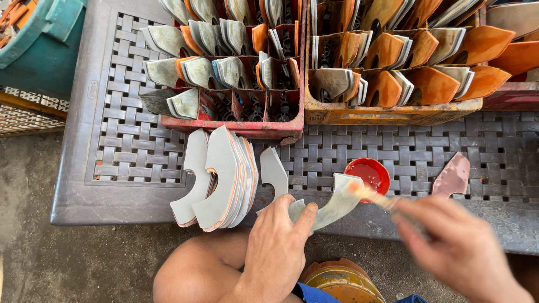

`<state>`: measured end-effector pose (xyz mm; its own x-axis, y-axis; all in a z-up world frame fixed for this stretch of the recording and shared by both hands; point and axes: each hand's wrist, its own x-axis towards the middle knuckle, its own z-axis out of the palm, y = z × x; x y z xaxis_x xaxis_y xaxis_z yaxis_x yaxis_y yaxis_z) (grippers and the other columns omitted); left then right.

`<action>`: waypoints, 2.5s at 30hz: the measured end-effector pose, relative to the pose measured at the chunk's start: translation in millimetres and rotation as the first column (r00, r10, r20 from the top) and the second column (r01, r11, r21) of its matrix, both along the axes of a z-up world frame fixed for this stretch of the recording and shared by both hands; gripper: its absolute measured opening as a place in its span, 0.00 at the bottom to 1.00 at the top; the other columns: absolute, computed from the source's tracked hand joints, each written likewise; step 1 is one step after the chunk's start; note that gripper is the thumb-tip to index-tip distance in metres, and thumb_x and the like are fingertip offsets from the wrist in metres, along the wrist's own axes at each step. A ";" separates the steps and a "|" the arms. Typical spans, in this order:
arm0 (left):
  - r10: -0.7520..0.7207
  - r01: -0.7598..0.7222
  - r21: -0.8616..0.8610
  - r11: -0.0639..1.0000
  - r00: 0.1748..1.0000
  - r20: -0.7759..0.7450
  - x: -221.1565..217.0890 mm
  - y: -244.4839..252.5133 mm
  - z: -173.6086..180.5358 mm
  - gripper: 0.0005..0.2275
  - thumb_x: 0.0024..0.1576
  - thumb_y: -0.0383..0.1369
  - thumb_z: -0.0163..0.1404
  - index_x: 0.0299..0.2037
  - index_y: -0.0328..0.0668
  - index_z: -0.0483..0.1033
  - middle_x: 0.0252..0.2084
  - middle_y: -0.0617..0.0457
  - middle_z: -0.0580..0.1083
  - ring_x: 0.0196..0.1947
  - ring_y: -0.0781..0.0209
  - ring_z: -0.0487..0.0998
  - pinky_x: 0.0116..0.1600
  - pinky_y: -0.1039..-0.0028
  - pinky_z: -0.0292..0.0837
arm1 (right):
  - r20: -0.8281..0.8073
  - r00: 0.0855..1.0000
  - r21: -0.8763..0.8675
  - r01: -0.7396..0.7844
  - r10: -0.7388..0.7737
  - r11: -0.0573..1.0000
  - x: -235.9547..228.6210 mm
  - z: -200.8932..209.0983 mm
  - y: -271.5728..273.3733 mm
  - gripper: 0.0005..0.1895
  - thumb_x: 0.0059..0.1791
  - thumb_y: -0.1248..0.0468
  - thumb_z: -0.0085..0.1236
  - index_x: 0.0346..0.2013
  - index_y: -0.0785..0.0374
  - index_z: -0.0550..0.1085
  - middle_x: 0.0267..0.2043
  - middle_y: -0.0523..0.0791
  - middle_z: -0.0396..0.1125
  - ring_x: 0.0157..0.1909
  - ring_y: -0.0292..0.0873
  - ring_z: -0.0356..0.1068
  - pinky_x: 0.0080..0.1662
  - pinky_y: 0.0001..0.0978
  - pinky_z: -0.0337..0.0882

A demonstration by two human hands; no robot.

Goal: The person sits on the ground and uses a toothbrush to apply red paint to the edges of curved gray plastic parts. They repeatedly dip the brush into a small red container and paint each piece before placing it into a crate.

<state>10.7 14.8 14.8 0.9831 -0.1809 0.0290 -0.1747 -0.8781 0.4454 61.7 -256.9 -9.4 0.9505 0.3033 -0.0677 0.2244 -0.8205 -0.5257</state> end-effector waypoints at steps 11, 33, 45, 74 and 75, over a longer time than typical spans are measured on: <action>0.030 -0.031 -0.037 0.999 0.999 -0.030 -1.9 0.3 -5.4 0.43 0.51 0.30 0.60 0.75 0.31 0.45 0.51 0.36 0.70 0.45 0.38 0.76 0.48 0.55 0.74 | 0.088 0.979 0.109 -0.193 0.184 0.975 -18.1 -6.2 27.9 0.18 0.40 0.57 0.68 0.45 0.52 0.82 0.33 0.40 0.72 0.23 0.42 0.75 0.27 0.37 0.76; -0.064 -0.231 -0.452 0.862 0.834 -0.548 -0.9 1.2 -8.9 0.28 0.62 0.37 0.54 0.72 0.48 0.60 0.60 0.42 0.71 0.52 0.48 0.79 0.55 0.63 0.76 | -0.144 0.903 -0.011 0.408 -0.405 0.913 26.9 -12.7 -36.4 0.56 0.33 0.55 0.79 0.71 0.65 0.62 0.36 0.51 0.74 0.33 0.45 0.76 0.36 0.35 0.76; -0.503 -0.672 -0.740 0.022 0.632 -0.589 0.9 -7.1 -28.7 0.20 0.67 0.42 0.46 0.64 0.40 0.64 0.52 0.44 0.76 0.55 0.56 0.79 0.60 0.64 0.77 | 0.338 0.797 0.518 -0.601 0.500 0.608 -10.5 0.2 -2.2 0.28 0.43 0.59 0.67 0.57 0.62 0.74 0.44 0.43 0.70 0.35 0.40 0.77 0.35 0.27 0.76; -0.426 -0.531 -0.843 -0.079 0.783 -0.453 -23.1 32.5 -5.9 0.27 0.67 0.46 0.50 0.67 0.30 0.60 0.48 0.45 0.76 0.34 0.58 0.80 0.33 0.75 0.75 | 0.724 0.606 0.078 -0.547 0.330 0.833 107.0 118.9 187.2 0.27 0.40 0.70 0.71 0.53 0.64 0.73 0.55 0.50 0.72 0.45 0.48 0.77 0.42 0.36 0.78; -0.438 -0.492 -0.870 -0.032 0.789 -0.430 -29.1 29.6 -9.6 0.24 0.68 0.43 0.51 0.63 0.28 0.63 0.47 0.44 0.77 0.37 0.59 0.79 0.38 0.75 0.75 | 0.734 0.603 0.078 -0.534 0.314 0.842 110.1 118.9 199.7 0.27 0.41 0.68 0.73 0.53 0.64 0.73 0.55 0.50 0.72 0.44 0.47 0.77 0.42 0.37 0.78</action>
<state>-18.4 44.4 5.2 0.8755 -0.3989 -0.2727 0.4580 0.5051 0.7315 171.8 -57.1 109.6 0.4509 0.5837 0.6753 0.8852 -0.3896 -0.2542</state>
